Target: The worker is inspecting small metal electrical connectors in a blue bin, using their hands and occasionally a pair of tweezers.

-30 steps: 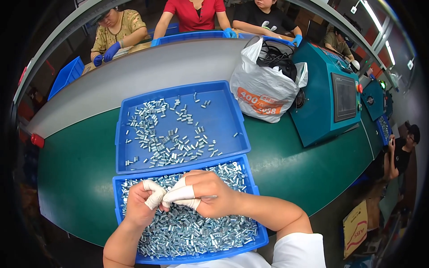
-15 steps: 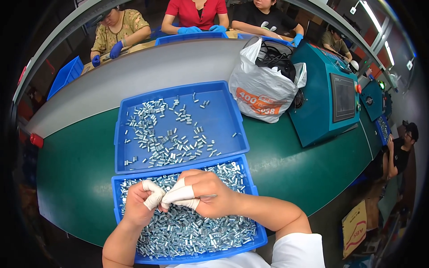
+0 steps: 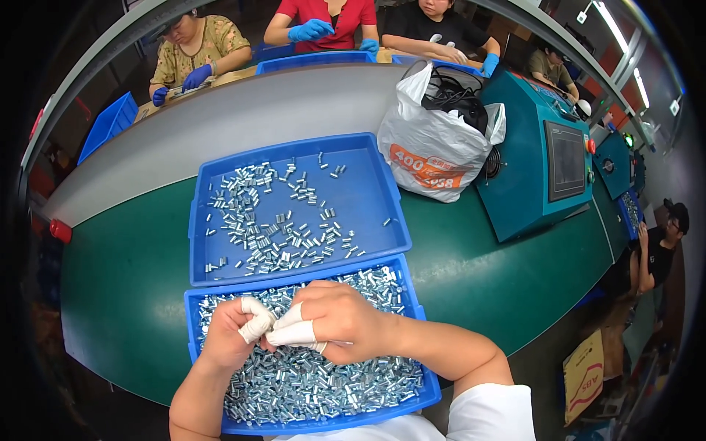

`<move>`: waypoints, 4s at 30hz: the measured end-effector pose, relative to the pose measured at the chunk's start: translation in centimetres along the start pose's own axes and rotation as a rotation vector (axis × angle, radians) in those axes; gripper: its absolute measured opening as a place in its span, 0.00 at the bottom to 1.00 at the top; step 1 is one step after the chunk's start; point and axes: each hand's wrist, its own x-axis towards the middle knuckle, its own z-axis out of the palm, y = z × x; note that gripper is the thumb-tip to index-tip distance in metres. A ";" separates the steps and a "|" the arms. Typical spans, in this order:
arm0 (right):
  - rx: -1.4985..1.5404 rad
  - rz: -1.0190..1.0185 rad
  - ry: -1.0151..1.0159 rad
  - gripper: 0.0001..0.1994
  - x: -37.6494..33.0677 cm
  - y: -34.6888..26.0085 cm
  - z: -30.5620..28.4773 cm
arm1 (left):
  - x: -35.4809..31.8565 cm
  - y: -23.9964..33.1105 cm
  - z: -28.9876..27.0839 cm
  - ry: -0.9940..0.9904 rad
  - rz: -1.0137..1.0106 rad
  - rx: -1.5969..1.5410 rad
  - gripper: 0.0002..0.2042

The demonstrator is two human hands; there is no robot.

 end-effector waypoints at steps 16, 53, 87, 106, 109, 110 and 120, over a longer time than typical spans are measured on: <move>-0.156 -0.096 -0.021 0.28 -0.1 -0.2 0.3 | 0.2 0.2 0.0 0.018 -0.114 0.024 0.05; -0.035 0.080 0.055 0.20 0.3 -0.8 0.3 | 0.0 -0.8 0.8 0.139 0.187 0.188 0.03; 0.352 0.401 0.377 0.10 -1.5 0.5 1.1 | -1.7 3.1 -0.4 0.250 0.241 0.150 0.04; 0.374 0.442 0.345 0.12 -1.8 1.3 0.9 | -20.9 -3.8 -12.0 0.967 0.245 1.505 0.03; 0.359 0.452 0.347 0.12 -1.8 1.0 1.1 | -21.0 -3.9 -12.0 1.072 0.364 1.404 0.03; 0.355 0.443 0.348 0.12 -1.6 1.1 1.1 | -21.2 -4.2 -12.4 1.032 0.317 1.467 0.03; 0.371 0.441 0.352 0.12 -1.4 1.3 1.2 | -23.2 -5.2 -12.9 1.189 0.262 1.347 0.03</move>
